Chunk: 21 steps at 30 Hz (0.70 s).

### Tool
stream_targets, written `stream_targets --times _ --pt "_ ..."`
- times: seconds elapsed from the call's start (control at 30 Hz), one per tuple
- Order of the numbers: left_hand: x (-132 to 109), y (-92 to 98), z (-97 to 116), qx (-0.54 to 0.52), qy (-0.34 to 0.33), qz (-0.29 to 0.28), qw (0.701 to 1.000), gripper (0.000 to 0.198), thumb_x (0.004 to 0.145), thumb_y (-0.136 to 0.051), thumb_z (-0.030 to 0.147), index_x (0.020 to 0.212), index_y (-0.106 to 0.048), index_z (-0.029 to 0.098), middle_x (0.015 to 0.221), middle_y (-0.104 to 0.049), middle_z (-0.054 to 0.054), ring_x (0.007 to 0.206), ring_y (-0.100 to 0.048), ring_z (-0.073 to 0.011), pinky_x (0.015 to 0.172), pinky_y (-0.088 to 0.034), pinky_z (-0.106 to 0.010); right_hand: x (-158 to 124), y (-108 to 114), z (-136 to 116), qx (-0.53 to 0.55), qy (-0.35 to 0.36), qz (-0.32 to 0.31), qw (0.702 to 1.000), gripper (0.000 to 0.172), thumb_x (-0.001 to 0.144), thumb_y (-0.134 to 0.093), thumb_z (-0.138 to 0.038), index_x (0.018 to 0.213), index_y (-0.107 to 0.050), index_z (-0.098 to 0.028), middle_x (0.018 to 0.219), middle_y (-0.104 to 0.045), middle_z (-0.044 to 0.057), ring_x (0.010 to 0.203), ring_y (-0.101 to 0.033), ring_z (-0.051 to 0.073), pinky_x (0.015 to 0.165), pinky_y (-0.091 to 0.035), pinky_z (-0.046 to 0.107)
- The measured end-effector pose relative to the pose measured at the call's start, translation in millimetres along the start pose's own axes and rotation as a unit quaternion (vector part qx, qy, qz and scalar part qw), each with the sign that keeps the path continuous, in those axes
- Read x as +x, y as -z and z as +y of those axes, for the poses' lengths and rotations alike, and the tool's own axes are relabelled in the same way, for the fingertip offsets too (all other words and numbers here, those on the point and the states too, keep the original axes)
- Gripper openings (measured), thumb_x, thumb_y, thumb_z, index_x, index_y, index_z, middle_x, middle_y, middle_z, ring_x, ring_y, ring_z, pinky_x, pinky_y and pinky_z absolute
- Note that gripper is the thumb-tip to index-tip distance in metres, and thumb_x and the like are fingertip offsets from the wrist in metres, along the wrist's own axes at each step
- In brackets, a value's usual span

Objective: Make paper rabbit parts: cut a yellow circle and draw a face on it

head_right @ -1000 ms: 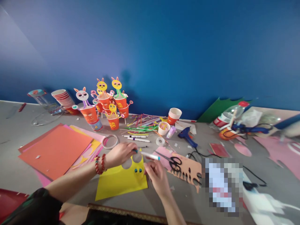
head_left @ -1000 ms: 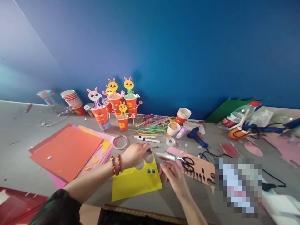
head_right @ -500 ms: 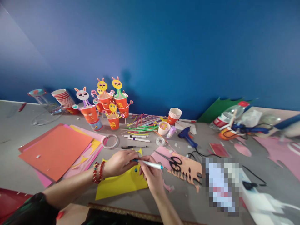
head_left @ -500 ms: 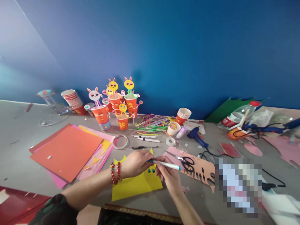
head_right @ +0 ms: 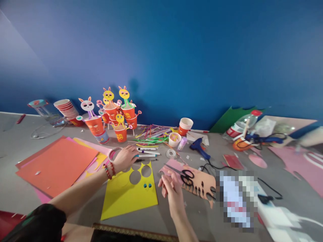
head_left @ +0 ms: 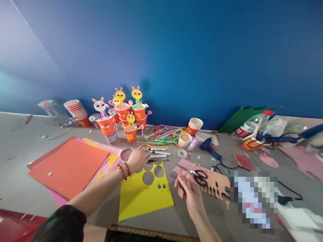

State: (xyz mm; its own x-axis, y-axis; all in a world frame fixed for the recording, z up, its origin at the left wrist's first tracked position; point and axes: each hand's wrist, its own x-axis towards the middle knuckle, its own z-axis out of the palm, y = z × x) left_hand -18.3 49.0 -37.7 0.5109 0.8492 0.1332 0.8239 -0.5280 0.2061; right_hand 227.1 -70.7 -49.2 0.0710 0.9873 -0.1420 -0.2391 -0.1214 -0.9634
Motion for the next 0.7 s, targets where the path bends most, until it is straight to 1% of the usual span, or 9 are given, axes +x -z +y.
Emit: stream_targets --times 0.1,0.23,0.4,0.47,0.53,0.63,0.7 --pt "9 0.8 2 0.002 -0.012 -0.01 1.0 0.012 0.093 -0.059 0.026 0.099 -0.068 0.019 0.103 -0.066 -0.008 0.105 -0.058 -0.0262 0.092 -0.047 -0.039 -1 4 2 -0.017 -0.005 -0.005 1.0 0.04 0.085 -0.07 -0.053 0.101 -0.055 -0.02 0.064 -0.06 -0.004 0.041 -0.039 0.006 0.041 -0.028 0.02" --pt "18 2.8 4 0.008 -0.019 -0.025 0.999 0.013 0.094 -0.057 0.023 0.09 -0.068 0.019 0.098 -0.067 -0.008 0.101 -0.06 -0.0253 0.087 -0.047 -0.037 -2 6 3 -0.04 -0.001 -0.011 0.999 0.042 0.086 -0.067 -0.055 0.103 -0.058 -0.018 0.064 -0.06 -0.003 0.04 -0.038 0.006 0.04 -0.027 0.02" --pt "16 4.5 2 0.014 -0.021 -0.047 0.999 0.009 0.091 -0.062 0.025 0.087 -0.066 0.018 0.096 -0.067 -0.009 0.101 -0.062 -0.0277 0.086 -0.048 -0.038 -4 9 2 -0.072 0.005 -0.025 0.997 0.044 0.086 -0.066 -0.058 0.1 -0.063 -0.017 0.066 -0.059 -0.002 0.041 -0.04 0.007 0.041 -0.028 0.021" --pt "15 5.7 1 0.013 -0.017 -0.052 0.998 0.004 0.089 -0.065 0.022 0.089 -0.066 0.018 0.1 -0.068 -0.01 0.104 -0.062 -0.0285 0.089 -0.047 -0.039 -4 10 4 -0.076 0.006 -0.029 0.997 0.044 0.085 -0.066 -0.059 0.098 -0.065 -0.017 0.065 -0.06 -0.002 0.041 -0.04 0.007 0.041 -0.028 0.021" --pt "15 8.2 2 0.009 -0.008 -0.049 0.999 0.002 0.088 -0.063 0.018 0.09 -0.065 0.017 0.103 -0.068 -0.012 0.106 -0.061 -0.0293 0.091 -0.047 -0.039 -3 10 6 -0.078 0.007 -0.033 0.996 0.044 0.085 -0.066 -0.06 0.096 -0.065 -0.017 0.065 -0.06 -0.002 0.041 -0.041 0.006 0.041 -0.028 0.021" --pt "12 14.5 10 -0.008 0.011 -0.031 0.999 0.008 0.093 -0.055 0.016 0.094 -0.062 0.015 0.103 -0.068 -0.014 0.104 -0.063 -0.0294 0.089 -0.048 -0.04 -2 6 7 -0.086 0.006 -0.042 0.995 0.042 0.085 -0.066 -0.058 0.094 -0.065 -0.017 0.064 -0.059 -0.002 0.041 -0.041 0.006 0.041 -0.029 0.021" --pt "5 19.1 23 -0.03 0.011 -0.019 0.999 0.012 0.097 -0.049 0.018 0.1 -0.06 0.015 0.101 -0.069 -0.013 0.099 -0.065 -0.0275 0.086 -0.049 -0.038 0 0 5 -0.085 0.004 -0.054 0.995 0.042 0.086 -0.066 -0.057 0.1 -0.064 -0.017 0.064 -0.061 -0.002 0.042 -0.042 0.007 0.042 -0.03 0.021"
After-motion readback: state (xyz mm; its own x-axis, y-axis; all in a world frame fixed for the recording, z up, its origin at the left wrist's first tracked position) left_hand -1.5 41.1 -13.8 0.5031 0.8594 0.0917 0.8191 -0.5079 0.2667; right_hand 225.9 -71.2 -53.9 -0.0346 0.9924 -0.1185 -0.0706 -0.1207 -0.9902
